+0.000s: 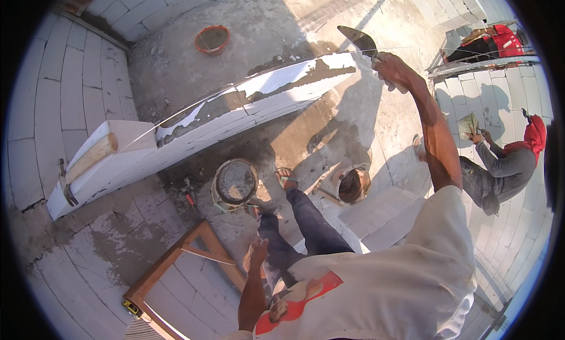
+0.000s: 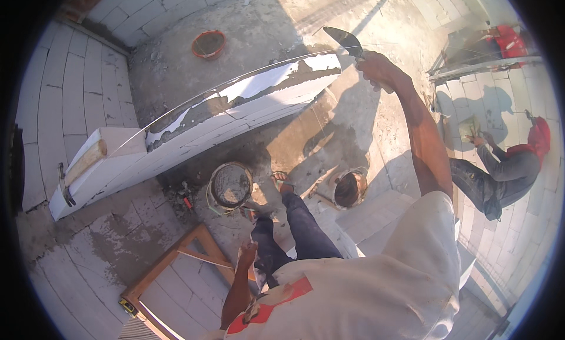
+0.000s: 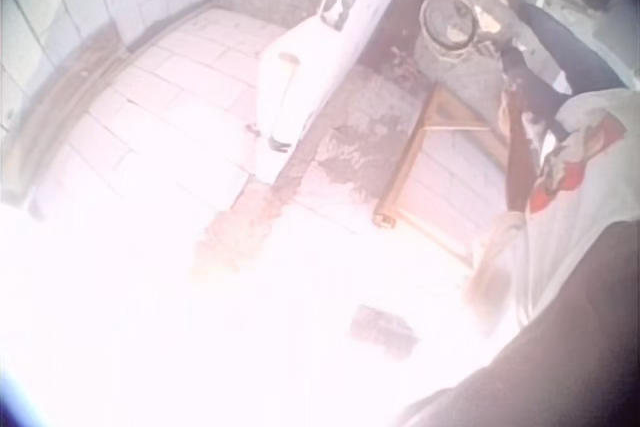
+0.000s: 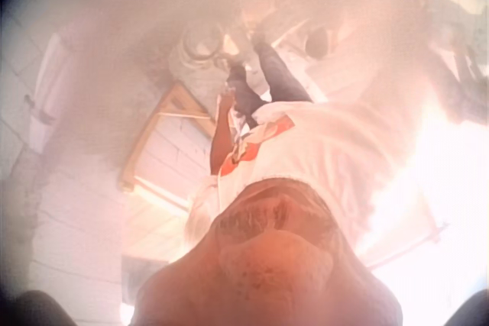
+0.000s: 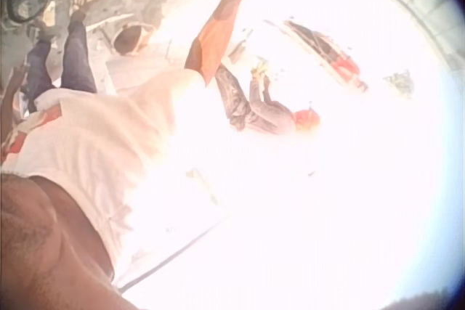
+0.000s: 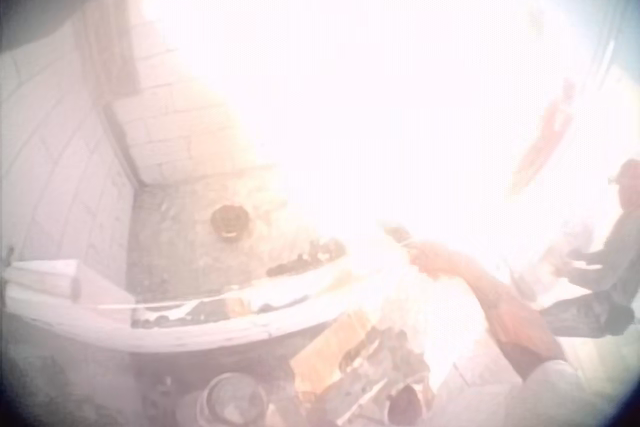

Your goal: The person retrieves a hammer from a bucket and uses it to secure a white rectangular panel to a wall. They then pick up another panel, apply a substance to its edge, and position it against the wall. Finally, they use a hammer to drive nails into a metal frame structure.

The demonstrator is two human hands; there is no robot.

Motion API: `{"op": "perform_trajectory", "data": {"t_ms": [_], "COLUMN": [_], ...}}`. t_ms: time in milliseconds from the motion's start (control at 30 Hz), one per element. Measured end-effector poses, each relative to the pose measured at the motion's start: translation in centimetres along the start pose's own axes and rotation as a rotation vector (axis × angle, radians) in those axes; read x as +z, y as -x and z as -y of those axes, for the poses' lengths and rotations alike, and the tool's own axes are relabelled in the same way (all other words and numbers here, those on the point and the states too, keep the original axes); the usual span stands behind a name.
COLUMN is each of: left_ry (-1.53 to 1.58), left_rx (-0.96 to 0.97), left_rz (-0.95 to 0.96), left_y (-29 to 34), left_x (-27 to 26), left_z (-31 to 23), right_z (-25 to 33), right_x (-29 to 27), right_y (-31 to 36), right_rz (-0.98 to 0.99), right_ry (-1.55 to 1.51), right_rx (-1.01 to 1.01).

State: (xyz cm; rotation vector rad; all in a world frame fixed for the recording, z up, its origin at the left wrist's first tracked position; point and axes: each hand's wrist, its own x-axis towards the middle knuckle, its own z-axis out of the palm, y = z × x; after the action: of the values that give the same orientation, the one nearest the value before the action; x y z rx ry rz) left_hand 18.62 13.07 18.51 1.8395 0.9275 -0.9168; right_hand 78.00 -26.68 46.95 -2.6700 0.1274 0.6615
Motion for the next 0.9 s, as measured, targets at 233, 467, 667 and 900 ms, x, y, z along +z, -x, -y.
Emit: {"op": "perform_trajectory", "data": {"t_ms": [233,467,667,900], "left_ry": [-0.011,0.065,0.159,-0.149], "left_rx": [0.022,-0.025,0.000,-0.413], "left_rz": [0.051,0.066,-0.042,0.085], "left_y": [-0.6,-0.9,0.2,3.7], "left_x": [0.8,-0.1,2.2,4.9], "left_z": [1.9,-1.7,-3.8,-4.2], "right_z": [3.3,6.4,1.3,-17.2], "right_x": [-3.3,-1.4,-1.3,15.5], "right_y": [4.6,-1.2,-8.4,2.1], "right_rz": [0.248,0.121,0.012,0.010], "right_ry": [-0.061,0.198,0.190,-0.348], "right_rx": [-0.064,-0.007,0.131,0.340]}}
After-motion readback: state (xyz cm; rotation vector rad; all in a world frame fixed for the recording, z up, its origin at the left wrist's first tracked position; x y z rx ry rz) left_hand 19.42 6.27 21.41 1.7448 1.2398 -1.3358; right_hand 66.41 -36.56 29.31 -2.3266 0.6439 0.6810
